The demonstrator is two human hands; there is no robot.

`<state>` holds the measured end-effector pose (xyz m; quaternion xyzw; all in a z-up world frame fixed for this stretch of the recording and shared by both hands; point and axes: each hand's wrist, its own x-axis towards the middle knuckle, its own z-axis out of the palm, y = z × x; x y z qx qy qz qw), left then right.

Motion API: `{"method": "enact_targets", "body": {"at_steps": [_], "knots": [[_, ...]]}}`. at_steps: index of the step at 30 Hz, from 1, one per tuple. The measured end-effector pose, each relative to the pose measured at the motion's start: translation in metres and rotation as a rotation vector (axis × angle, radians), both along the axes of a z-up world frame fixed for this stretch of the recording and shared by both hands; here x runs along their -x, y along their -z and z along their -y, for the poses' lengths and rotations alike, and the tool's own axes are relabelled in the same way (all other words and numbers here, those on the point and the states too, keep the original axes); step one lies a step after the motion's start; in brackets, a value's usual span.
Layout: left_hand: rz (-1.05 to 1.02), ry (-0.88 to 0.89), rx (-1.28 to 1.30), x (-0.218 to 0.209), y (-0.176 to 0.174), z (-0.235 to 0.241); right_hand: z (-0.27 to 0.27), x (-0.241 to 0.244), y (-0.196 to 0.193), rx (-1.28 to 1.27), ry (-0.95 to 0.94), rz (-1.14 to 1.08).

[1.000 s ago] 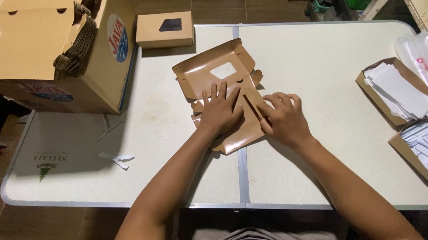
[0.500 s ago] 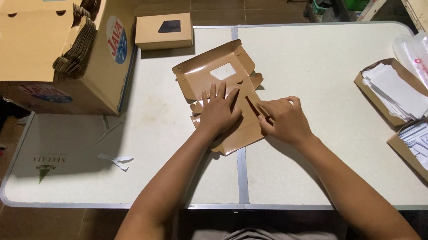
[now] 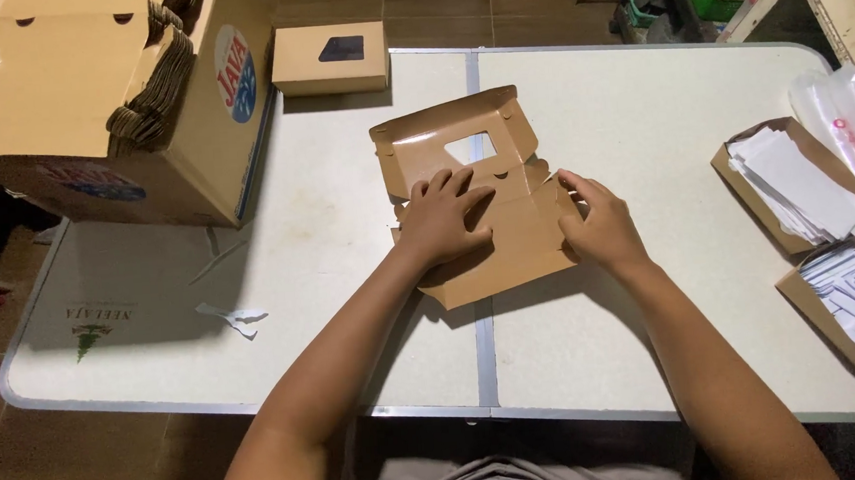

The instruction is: The person assembles a cardboard box by folding the pre-cut edges and tucking the tabs in by hand, then places a white paper liner inside and shuts the lid.

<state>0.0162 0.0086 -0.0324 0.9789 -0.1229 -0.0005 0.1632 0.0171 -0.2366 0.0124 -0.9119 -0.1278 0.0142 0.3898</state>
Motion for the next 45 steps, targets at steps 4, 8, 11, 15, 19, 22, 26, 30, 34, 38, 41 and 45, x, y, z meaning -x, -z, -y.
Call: {"method": "enact_targets", "body": {"at_steps": [4,8,11,15,19,22,26,30,34,38,41,45], "knots": [[0.025,0.044,-0.005,0.002,-0.001,0.004,0.001,-0.006,0.000,-0.078,0.024,-0.079],[0.015,0.127,0.004,0.006,-0.005,0.008,0.001,-0.007,-0.005,-0.126,-0.009,-0.113],[0.018,0.176,-0.006,0.009,-0.008,0.012,0.004,-0.005,-0.006,-0.072,-0.039,-0.118],[0.051,0.186,-0.064,0.009,0.003,0.021,0.004,-0.005,0.001,0.169,-0.149,-0.030],[0.063,0.191,-0.088,0.007,0.010,0.022,0.001,-0.004,-0.003,0.428,-0.235,0.092],[0.088,0.202,-0.095,0.005,0.016,0.022,0.004,-0.009,0.010,0.601,-0.286,0.225],[0.100,0.194,-0.096,0.006,0.013,0.023,0.005,-0.009,0.011,0.608,-0.306,0.245],[0.050,0.222,-0.040,0.009,0.003,0.020,0.015,-0.020,0.021,0.390,-0.281,0.218],[0.035,0.264,0.023,0.008,0.000,0.017,0.030,-0.043,0.051,0.117,-0.082,0.359],[0.045,0.277,0.061,0.008,0.003,0.015,0.034,-0.047,0.049,-0.053,0.155,0.157],[0.047,0.294,0.068,0.007,0.003,0.014,0.031,-0.046,0.045,-0.065,0.129,0.130],[0.036,0.314,0.073,0.007,0.003,0.014,0.028,-0.040,0.041,-0.161,0.040,0.145]]}}
